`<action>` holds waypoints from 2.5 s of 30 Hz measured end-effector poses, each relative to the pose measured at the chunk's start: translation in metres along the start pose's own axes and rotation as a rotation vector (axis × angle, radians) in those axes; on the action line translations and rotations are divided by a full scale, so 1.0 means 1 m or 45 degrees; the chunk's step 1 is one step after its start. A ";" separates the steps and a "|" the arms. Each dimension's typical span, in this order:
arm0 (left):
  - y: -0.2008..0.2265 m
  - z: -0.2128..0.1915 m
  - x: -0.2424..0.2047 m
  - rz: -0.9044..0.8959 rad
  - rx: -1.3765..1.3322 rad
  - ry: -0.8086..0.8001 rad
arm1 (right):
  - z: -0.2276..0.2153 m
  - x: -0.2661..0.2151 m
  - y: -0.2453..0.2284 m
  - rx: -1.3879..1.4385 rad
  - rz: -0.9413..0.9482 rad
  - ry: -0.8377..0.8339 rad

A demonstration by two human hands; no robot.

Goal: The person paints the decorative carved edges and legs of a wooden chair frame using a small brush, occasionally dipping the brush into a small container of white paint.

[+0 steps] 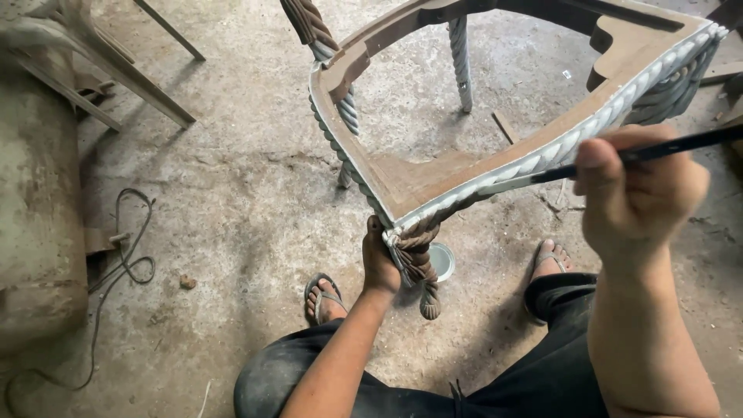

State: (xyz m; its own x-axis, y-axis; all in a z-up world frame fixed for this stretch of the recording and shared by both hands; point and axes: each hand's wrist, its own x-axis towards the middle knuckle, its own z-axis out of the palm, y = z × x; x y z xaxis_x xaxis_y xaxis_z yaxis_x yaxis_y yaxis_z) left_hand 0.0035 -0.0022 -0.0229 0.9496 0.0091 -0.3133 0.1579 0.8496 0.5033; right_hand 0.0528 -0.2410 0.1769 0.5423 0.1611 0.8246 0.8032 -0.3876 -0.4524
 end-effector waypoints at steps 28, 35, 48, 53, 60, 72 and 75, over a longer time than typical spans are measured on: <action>0.002 -0.010 0.007 0.272 0.461 0.122 | -0.011 -0.011 0.033 -0.001 0.063 0.134; 0.007 -0.001 0.000 0.241 0.277 -0.020 | -0.029 -0.020 0.030 -0.045 0.125 0.121; 0.010 0.003 0.005 -0.017 0.007 0.046 | -0.037 -0.013 0.028 -0.121 0.135 0.312; 0.014 0.008 0.005 -0.164 -0.155 -0.068 | -0.006 -0.012 0.026 -0.077 0.084 0.217; 0.015 -0.002 0.006 -0.508 -0.203 -0.246 | -0.020 -0.009 0.026 -0.115 0.013 0.226; 0.012 0.014 -0.004 -0.116 0.031 0.082 | 0.009 -0.010 0.005 -0.223 0.047 0.055; 0.013 0.020 -0.006 -0.135 0.069 0.107 | -0.012 -0.009 0.034 -0.334 -0.328 0.128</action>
State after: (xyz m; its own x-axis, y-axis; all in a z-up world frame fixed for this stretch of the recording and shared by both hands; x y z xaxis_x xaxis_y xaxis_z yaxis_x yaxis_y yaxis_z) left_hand 0.0049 -0.0017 0.0022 0.9011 -0.0328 -0.4323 0.2725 0.8183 0.5060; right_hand 0.0717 -0.2668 0.1585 0.2936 0.1989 0.9350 0.8124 -0.5674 -0.1343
